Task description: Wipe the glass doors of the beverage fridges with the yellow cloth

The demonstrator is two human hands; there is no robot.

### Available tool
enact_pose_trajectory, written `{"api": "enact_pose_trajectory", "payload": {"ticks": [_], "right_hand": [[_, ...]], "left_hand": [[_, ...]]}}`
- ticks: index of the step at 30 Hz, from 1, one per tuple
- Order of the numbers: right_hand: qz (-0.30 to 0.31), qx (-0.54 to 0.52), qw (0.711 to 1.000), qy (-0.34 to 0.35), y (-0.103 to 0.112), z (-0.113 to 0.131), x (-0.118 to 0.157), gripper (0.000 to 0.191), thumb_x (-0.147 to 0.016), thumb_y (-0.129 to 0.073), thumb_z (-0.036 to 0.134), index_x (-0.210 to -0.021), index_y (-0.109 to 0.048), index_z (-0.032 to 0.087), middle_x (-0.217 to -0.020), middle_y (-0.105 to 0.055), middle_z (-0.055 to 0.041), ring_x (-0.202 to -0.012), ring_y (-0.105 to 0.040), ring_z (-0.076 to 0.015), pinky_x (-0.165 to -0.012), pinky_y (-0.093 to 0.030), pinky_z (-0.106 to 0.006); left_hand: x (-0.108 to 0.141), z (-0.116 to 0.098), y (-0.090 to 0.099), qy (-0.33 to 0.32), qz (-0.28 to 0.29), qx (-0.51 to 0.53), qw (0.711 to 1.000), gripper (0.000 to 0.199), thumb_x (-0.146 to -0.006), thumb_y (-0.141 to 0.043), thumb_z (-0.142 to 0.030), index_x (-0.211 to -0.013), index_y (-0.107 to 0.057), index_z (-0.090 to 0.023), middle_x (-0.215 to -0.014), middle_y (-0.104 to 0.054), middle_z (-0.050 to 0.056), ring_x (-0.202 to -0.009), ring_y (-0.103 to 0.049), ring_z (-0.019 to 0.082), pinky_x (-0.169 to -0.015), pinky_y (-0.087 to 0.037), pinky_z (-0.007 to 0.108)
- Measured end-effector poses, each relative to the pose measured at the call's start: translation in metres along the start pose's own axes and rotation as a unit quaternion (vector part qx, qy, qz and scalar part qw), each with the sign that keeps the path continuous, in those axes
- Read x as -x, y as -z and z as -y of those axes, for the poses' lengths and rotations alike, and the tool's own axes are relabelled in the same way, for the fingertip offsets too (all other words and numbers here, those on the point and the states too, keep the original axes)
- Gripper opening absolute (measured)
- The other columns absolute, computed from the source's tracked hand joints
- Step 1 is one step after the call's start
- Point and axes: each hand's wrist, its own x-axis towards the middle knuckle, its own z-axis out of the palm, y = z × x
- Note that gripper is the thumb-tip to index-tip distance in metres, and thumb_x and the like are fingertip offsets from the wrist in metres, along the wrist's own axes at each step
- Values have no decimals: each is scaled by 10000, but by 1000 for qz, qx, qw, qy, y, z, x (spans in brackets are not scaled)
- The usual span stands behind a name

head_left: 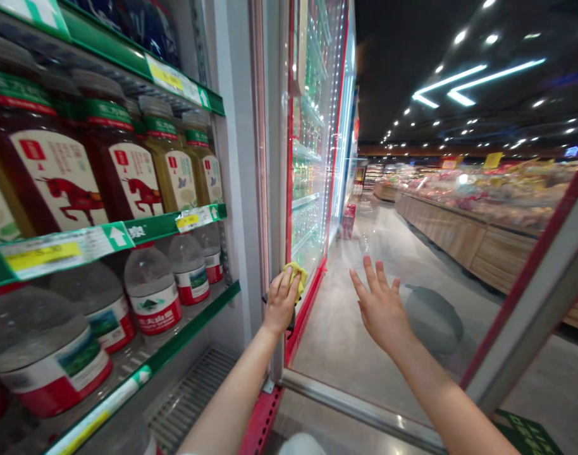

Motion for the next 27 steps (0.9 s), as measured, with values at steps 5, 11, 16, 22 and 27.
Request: {"api": "enact_pose_trajectory", "payload": {"ticks": [5,11,16,22,27], "right_hand": [[-1,-10,1000,-4,-3,2,0,728,-886,-528,51,-1572,-391,254,-1715,-25,-155,-1567,-151,-415,-1109,-357,-715],[-6,-7,1000,-5,0,4,-1,686,-898,-527,60,-1551,-432,248,-1711,-90,-167,-1557,-202,-410,-1094,-385,-701],[-9,-1,1000,2,-5,1,-1,743,-868,-522,23,-1568,-399,240,-1713,-55,-162,-1565,-166,-411,-1105,-374,-702],[-28,-8,999,20,-13,-5,-2,893,-823,-517,-13,-1624,-245,271,-1710,32,-144,-1570,-125,-420,-1101,-362,-730],[-35,-7,999,13,-14,-5,-5,879,-821,-505,-22,-1616,-275,274,-1715,-17,-135,-1566,-162,-409,-1113,-366,-711]], "left_hand": [[-54,12,36,56,-19,24,998,614,-954,-477,-77,-1539,-445,-259,-1571,-491,86,-1386,-483,244,-1197,-369,409],[-84,20,17,83,-26,-8,996,600,-974,-537,-256,-1559,-408,-284,-1655,-358,56,-1568,-204,303,-1279,-193,518],[10,11,-23,83,-15,-22,996,696,-959,-545,-256,-1605,-288,-272,-1697,-236,72,-1592,-10,292,-1287,-177,527],[-8,15,-13,75,-19,11,997,662,-951,-549,-197,-1580,-358,-270,-1703,-219,53,-1594,-30,258,-1285,-224,472],[-105,13,-3,146,-83,39,985,582,-993,-522,-296,-1562,-401,-255,-1716,-158,57,-1595,-19,273,-1297,-154,529]]}}
